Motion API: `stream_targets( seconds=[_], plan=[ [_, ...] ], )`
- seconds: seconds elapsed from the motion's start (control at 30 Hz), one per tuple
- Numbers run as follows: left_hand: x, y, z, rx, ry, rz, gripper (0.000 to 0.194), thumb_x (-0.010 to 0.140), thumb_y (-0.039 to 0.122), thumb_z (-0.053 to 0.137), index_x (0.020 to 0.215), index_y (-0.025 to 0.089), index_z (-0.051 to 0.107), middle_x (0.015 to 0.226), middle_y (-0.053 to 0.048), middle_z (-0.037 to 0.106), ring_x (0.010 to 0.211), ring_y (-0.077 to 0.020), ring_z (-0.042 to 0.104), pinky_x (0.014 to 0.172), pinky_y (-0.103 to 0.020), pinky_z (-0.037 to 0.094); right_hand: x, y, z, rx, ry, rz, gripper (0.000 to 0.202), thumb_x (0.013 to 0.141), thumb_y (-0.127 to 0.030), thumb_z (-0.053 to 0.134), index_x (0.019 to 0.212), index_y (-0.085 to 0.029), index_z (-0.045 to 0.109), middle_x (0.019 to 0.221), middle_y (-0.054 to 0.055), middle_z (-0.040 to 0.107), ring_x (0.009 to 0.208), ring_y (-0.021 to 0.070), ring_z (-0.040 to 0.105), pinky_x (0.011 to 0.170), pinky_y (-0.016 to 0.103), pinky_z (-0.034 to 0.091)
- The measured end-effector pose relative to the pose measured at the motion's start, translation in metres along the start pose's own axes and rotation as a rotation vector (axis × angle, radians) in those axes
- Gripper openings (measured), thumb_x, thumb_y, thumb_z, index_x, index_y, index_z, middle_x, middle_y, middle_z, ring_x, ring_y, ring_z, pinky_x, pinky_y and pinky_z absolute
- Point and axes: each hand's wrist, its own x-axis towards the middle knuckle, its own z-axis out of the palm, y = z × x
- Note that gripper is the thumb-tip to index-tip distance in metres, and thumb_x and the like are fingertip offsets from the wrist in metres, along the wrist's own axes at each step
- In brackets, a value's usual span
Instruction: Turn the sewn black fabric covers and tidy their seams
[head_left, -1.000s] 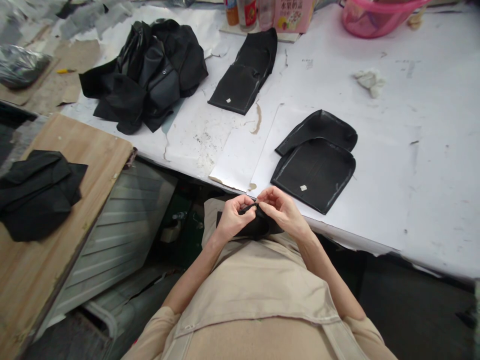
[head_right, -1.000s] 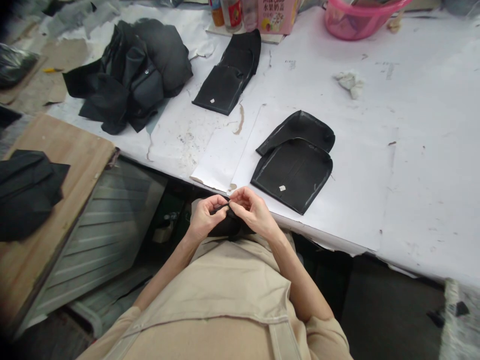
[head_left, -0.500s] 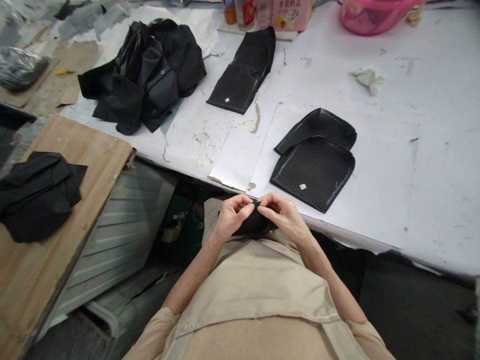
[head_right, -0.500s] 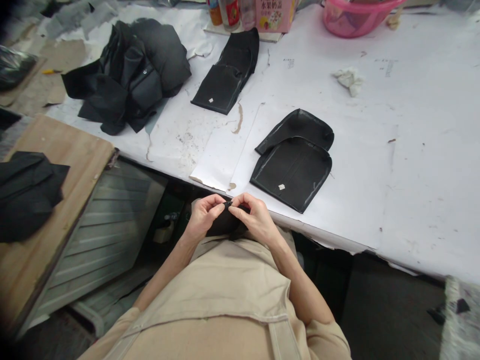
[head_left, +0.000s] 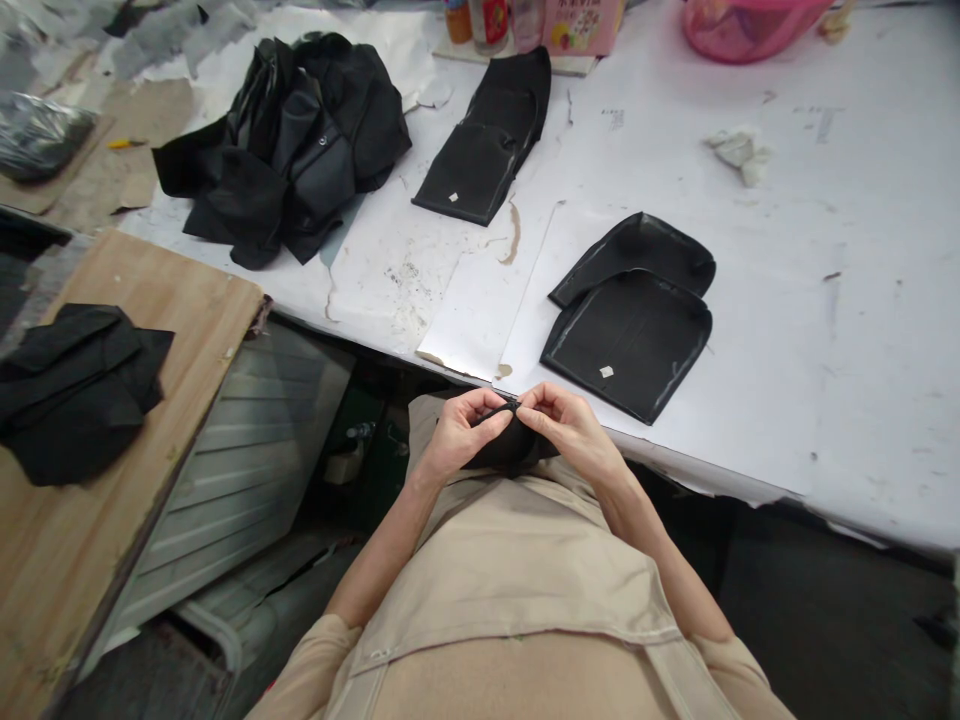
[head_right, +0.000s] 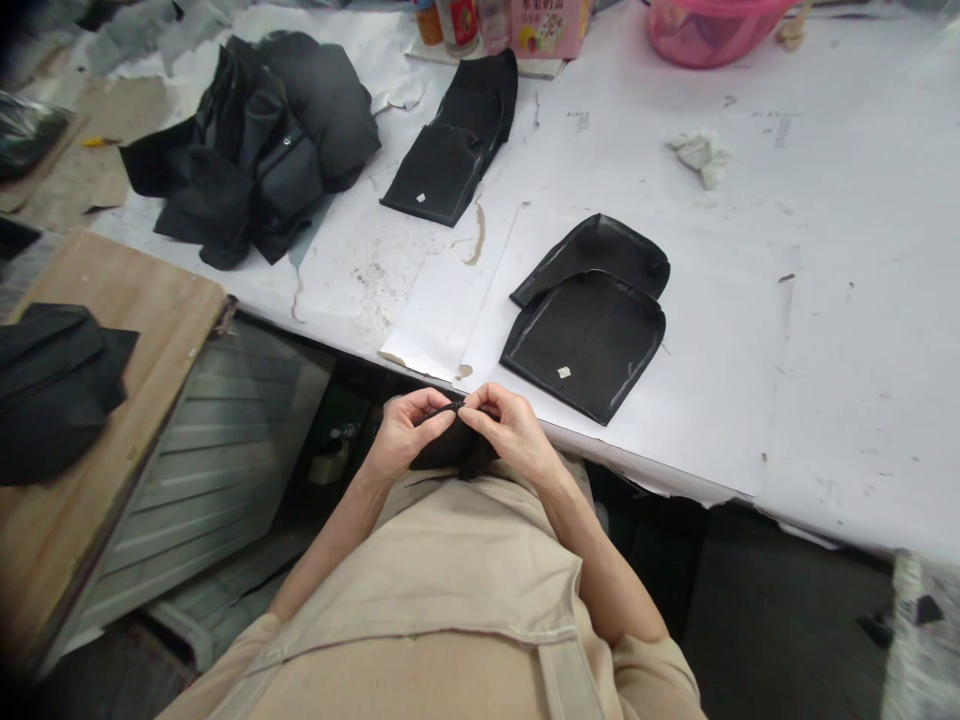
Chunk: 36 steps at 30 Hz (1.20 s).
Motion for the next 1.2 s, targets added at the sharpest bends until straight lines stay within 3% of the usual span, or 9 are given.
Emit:
stream_targets(
  seconds=[0.2,0.4,0.53,0.67,0.97,1.2],
  plan=[
    [0.002,0.016,-0.006,0.018,-0.145,-0.059,0.025,0.08,0.036,0.073,0.078,0.014,0.062,0.07,0.002,0.055,0.062,-0.0086,0.047,0.058,-0.02,0.038,0.001,-0.002,0.003,-0.158,0.021,-0.064,0.02,0.086,-0.036,0.066,0.079,-0.018,0.059,0.076,0.0,0.058,0.072,0.0143,0.051,0.066,0.027,0.041],
    [0.003,0.022,-0.016,-0.021,-0.17,-0.096,0.036,0.077,0.043,0.075,0.07,0.015,0.053,0.063,0.004,0.045,0.056,-0.0074,0.039,0.052,-0.02,0.03,0.004,-0.006,0.009,-0.284,0.034,-0.257,0.01,0.087,-0.024,0.063,0.08,-0.021,0.056,0.092,0.004,0.064,0.091,0.0192,0.06,0.084,0.032,0.046],
    [0.001,0.016,-0.028,-0.096,-0.084,-0.015,0.032,0.08,0.039,0.073,0.07,0.016,0.053,0.066,0.003,0.046,0.058,-0.0081,0.04,0.053,-0.02,0.031,0.002,0.001,0.005,-0.419,0.092,-0.35,0.01,0.084,-0.014,0.061,0.082,-0.022,0.056,0.11,0.007,0.063,0.107,0.0222,0.059,0.096,0.038,0.043],
    [0.0,0.013,-0.035,-0.161,-0.025,0.059,0.029,0.083,0.035,0.069,0.068,0.016,0.052,0.066,0.003,0.044,0.058,-0.008,0.038,0.054,-0.021,0.03,0.0,0.009,0.0,-0.446,0.126,-0.351,0.007,0.087,-0.017,0.06,0.084,-0.022,0.061,0.119,0.01,0.062,0.116,0.024,0.057,0.101,0.04,0.04],
    [-0.001,0.011,-0.037,-0.187,0.113,0.046,0.037,0.077,0.04,0.071,0.062,0.016,0.047,0.063,0.003,0.041,0.056,-0.008,0.035,0.052,-0.021,0.029,0.0,0.01,0.0,-0.177,0.143,-0.204,0.028,0.093,-0.035,0.058,0.069,-0.02,0.054,0.111,0.008,0.068,0.102,0.0231,0.061,0.094,0.036,0.041],
    [-0.003,0.01,-0.035,-0.085,0.171,0.039,0.037,0.078,0.043,0.065,0.059,0.017,0.046,0.061,0.003,0.04,0.055,-0.0088,0.033,0.052,-0.022,0.029,0.003,0.016,0.003,-0.115,0.225,-0.238,0.029,0.092,-0.038,0.058,0.07,-0.021,0.049,0.088,0.003,0.061,0.086,0.0194,0.056,0.08,0.031,0.041]
  ],
)
